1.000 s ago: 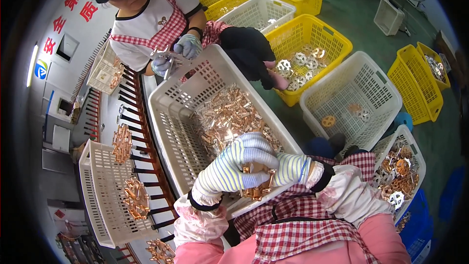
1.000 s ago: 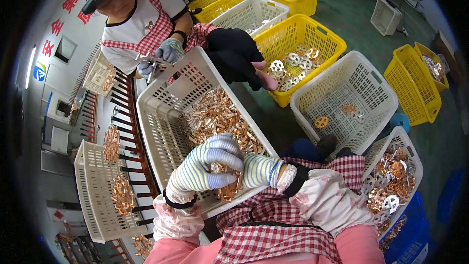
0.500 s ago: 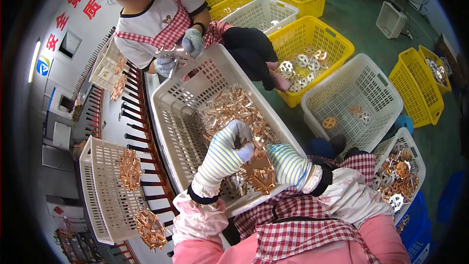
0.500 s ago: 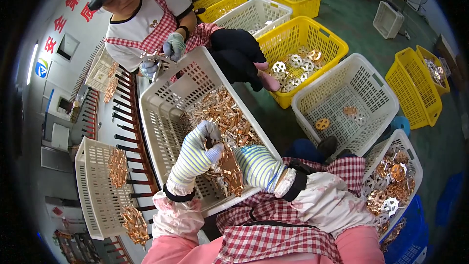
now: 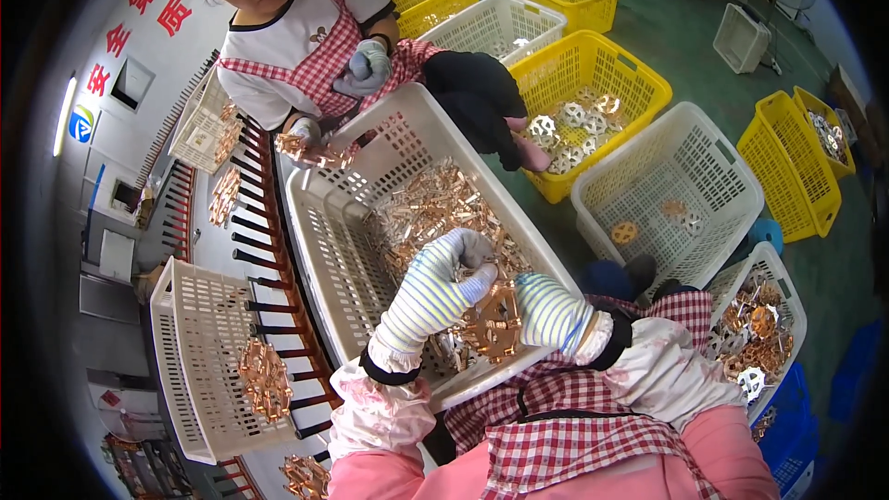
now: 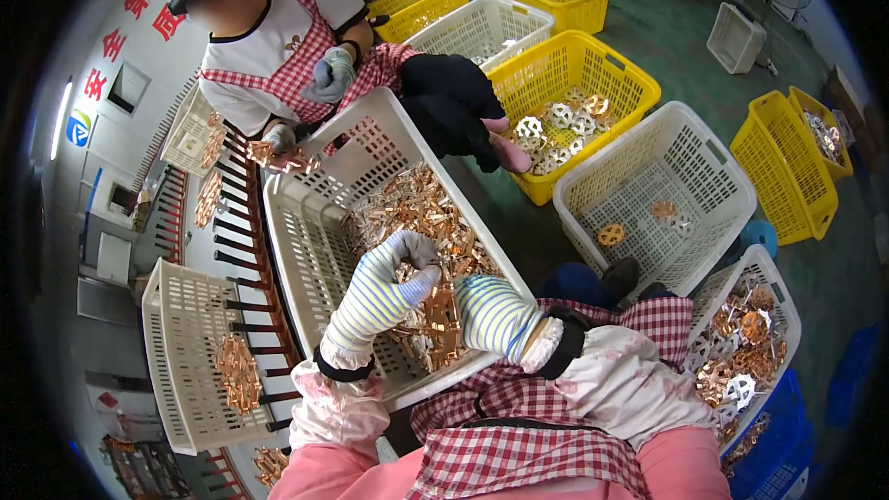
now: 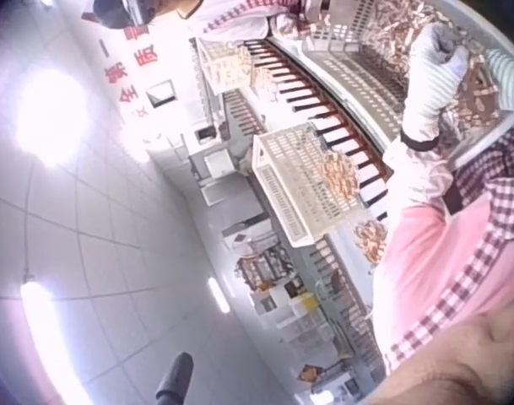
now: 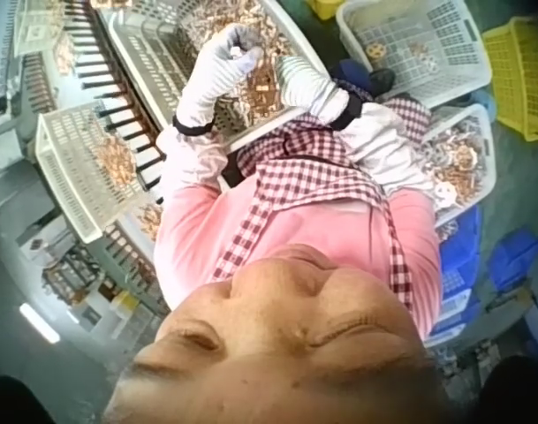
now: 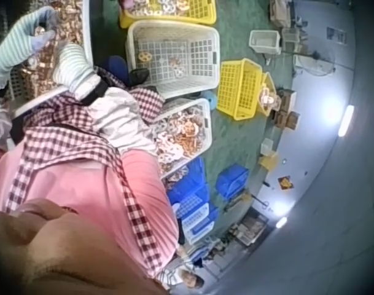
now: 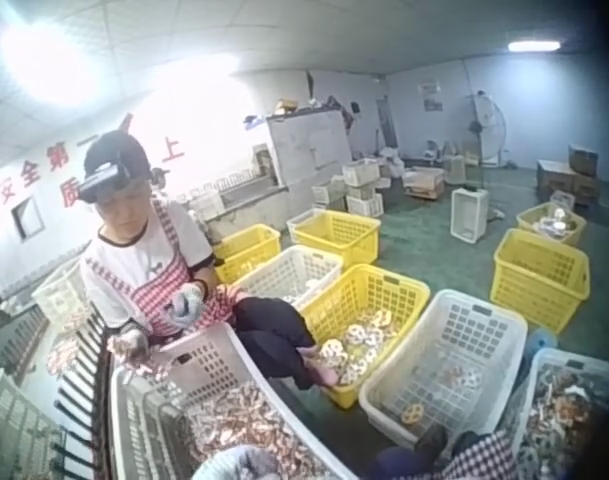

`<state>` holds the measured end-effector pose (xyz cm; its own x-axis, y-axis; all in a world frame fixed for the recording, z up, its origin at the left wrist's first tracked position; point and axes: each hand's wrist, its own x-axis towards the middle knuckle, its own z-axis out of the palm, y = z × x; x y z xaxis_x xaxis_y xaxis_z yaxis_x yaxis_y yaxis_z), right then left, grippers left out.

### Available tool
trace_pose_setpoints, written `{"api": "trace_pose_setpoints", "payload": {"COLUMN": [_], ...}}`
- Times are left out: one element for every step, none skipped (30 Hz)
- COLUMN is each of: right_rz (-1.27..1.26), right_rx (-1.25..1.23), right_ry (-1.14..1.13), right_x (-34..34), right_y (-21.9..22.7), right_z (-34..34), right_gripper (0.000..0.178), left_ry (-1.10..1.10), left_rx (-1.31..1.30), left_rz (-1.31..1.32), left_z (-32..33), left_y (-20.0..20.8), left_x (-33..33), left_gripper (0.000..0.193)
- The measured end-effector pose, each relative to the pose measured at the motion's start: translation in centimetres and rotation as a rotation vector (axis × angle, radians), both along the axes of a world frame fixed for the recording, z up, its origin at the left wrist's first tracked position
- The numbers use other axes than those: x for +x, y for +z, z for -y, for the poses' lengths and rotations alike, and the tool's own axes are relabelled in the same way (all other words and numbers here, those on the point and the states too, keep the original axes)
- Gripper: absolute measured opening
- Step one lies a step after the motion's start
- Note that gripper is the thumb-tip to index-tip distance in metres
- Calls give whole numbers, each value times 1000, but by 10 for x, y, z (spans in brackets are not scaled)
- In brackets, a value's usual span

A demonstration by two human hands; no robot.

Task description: Sorting small gold-colored mechanical gear components between plastic storage bins.

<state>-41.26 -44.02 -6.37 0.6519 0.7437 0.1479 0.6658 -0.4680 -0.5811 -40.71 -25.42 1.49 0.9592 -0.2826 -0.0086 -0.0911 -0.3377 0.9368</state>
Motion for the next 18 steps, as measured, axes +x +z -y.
{"api": "trace_pose_setpoints", "payload": {"right_rz": [41,41,44,46,74,75,56,38,-35,-34,-13,5,28,25,-52,-129,254,255], "right_rx": [131,131,146,163,296,297,244,192,255,257,243,229,160,160,161,161,55,56], "right_ry": [-64,-63,-55,-46,-105,-101,-28,45,-9,-12,-41,-75,-52,-58,-66,-73,191,199], "right_x": [-2,-2,-3,-3,-6,-4,-2,0,1,0,-2,-2,-1,-1,-2,-2,2,3], "right_y": [2,6,12,15,10,8,7,5,-1,-5,-9,-12,-7,-10,-11,-10,-7,0], "right_z": [-4,-4,-2,-1,-3,-3,-1,2,4,4,4,3,3,0,-3,-5,4,4], "right_gripper": [19,19,20,21,19,19,19,21,26,26,25,25,27,27,30,32,35,35], "left_ry": [26,26,31,37,93,96,187,279,267,266,200,130,133,135,-2,-14,-7,5], "left_rx": [-43,-43,-34,-24,-57,-57,-23,13,173,131,86,40,-48,-136,-128,-47,-16,17], "left_rz": [-24,-24,-39,-55,-53,-51,-29,-7,236,83,110,134,94,54,12,-187,-144,-98], "left_z": [0,-1,-3,-4,-3,-4,-7,-9,-14,-20,-21,-19,-10,-3,-2,3,4,4], "left_y": [1,4,9,11,6,1,-5,-11,-10,-7,-3,4,4,2,2,12,7,2], "left_x": [0,0,-1,-2,-2,-3,-3,-2,7,6,4,4,-2,-6,-6,-9,-7,-6], "left_gripper": [13,13,11,10,13,13,15,18,23,20,14,14,23,33,44,33,26,18]}}
